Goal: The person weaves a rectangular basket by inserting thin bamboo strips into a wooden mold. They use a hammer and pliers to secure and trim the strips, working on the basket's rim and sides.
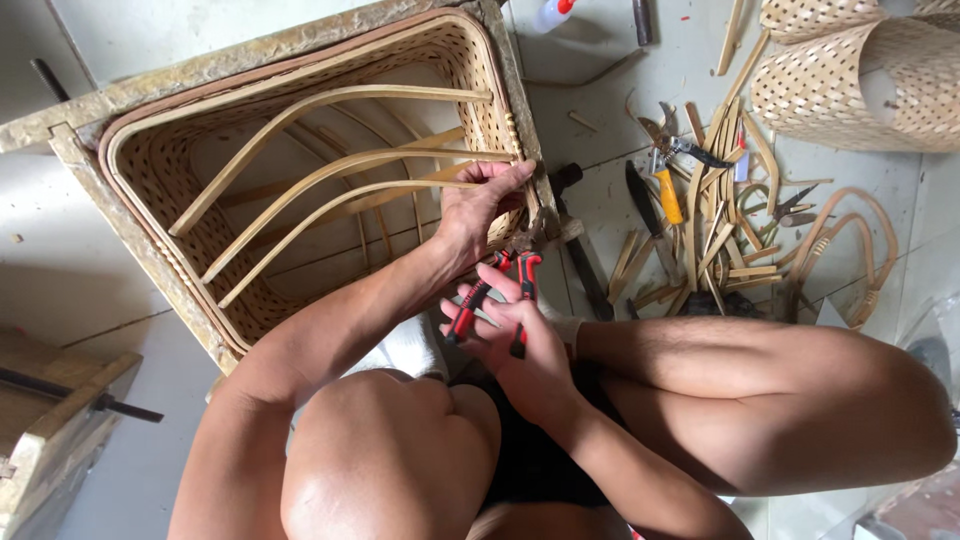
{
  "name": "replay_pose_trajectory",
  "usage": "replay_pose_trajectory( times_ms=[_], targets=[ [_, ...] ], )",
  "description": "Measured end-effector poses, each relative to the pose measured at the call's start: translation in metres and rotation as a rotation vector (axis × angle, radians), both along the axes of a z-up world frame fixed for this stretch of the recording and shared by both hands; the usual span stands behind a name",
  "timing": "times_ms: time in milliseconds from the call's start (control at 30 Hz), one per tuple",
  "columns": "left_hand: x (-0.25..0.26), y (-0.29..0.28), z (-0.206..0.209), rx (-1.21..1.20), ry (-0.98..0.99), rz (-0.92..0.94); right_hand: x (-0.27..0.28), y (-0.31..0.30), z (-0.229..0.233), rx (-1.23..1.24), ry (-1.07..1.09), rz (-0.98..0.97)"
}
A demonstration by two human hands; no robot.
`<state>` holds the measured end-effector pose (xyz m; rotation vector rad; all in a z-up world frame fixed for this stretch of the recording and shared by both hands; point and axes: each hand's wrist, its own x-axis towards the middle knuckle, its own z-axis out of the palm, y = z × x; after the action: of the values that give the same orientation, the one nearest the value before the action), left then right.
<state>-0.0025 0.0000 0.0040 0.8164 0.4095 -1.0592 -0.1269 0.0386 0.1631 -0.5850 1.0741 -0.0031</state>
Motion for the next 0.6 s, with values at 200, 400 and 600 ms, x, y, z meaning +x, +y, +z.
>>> replay_pose_trajectory(
  times_ms=[200, 400, 600],
  targets=[
    [-0.001, -0.002, -0.003, 0.008, 0.013, 0.017, 0.001, 0.006, -0.025, -0.016, -0.042, -0.155],
    [-0.004, -0.007, -0.006, 0.043, -0.041, 0.056, -0.013, -0.002, -0.027, 0.064, -0.105, -0.207],
    [-0.007, -0.008, -0.009, 0.024, -0.033, 0.070, -0.010, -0.008, -0.012, 0.089, -0.099, -0.168]
  ],
)
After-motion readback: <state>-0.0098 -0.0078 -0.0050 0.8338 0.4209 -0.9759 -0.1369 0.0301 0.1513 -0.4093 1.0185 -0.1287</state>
